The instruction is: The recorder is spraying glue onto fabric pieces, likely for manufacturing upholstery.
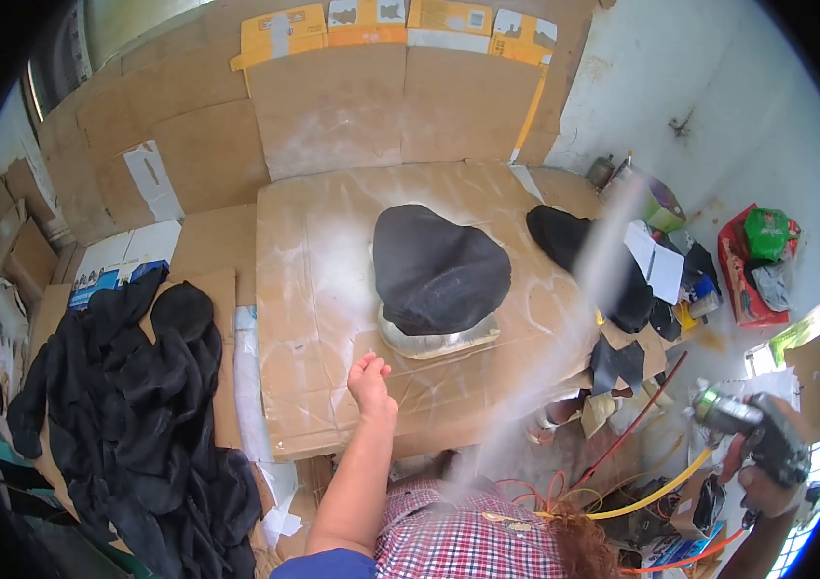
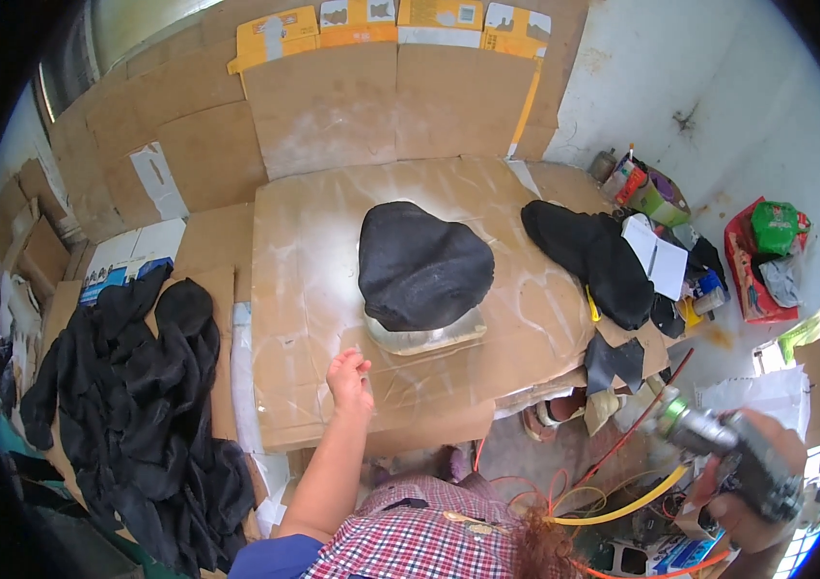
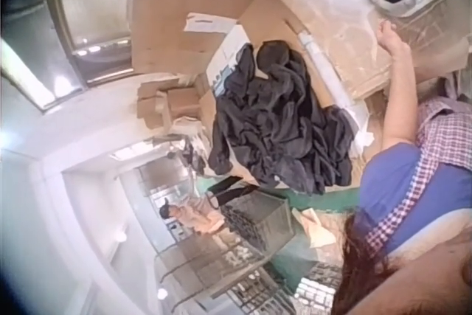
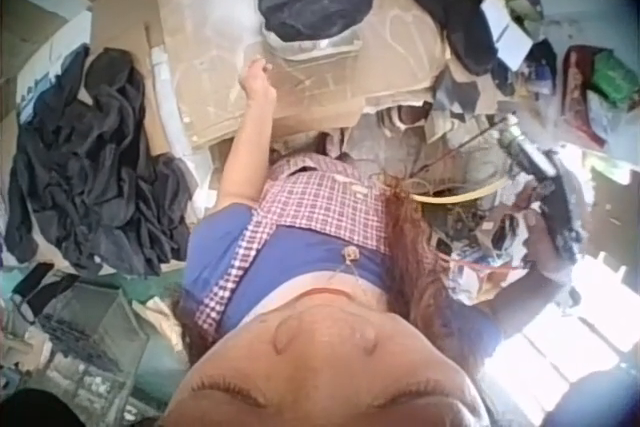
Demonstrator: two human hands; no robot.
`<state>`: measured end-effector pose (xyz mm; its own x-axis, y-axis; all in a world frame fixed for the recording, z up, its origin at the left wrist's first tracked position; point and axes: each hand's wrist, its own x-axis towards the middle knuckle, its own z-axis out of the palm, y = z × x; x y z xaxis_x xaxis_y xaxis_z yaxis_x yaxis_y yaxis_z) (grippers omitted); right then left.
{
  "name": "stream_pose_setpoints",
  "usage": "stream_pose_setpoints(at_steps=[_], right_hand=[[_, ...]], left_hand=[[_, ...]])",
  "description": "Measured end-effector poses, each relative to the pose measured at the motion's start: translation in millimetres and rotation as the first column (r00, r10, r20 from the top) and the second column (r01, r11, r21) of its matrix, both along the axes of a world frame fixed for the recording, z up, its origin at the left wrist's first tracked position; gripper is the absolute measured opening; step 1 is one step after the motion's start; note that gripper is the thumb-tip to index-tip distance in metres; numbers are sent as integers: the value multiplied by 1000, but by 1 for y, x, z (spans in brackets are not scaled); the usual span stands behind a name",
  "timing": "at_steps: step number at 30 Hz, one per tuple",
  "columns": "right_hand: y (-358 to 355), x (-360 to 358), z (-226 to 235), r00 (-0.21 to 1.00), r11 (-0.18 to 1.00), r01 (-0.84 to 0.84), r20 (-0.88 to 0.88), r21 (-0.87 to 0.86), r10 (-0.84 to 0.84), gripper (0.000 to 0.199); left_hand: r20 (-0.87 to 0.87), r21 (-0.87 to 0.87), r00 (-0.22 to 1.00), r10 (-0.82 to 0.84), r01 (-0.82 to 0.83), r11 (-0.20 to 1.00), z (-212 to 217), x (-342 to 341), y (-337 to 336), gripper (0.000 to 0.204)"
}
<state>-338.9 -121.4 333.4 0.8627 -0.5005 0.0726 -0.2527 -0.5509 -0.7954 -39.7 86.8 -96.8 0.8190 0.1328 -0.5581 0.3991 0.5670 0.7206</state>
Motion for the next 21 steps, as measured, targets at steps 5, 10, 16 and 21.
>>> stream_pose_setpoints(at_steps=[5,10,16,21], right_hand=[[-21,-14,1,1000,999,-21,-12,40,21,72],[-51,25,-5,976,887,-207,-145,-412,160,62],[-94,66,-1,897,893,-440,78,97,434,70],[-108,107,-10,863,862,-503,88,59,497,76]], left_hand=[[20,-72,1000,-24,25,997,35,-10,-33,19],[60,-94,996,-65,71,993,43,-11,-96,18],[-11,-192,982,191,-190,963,60,-12,-124,11],[20,-149,953,301,-295,944,56,-31,-138,10]])
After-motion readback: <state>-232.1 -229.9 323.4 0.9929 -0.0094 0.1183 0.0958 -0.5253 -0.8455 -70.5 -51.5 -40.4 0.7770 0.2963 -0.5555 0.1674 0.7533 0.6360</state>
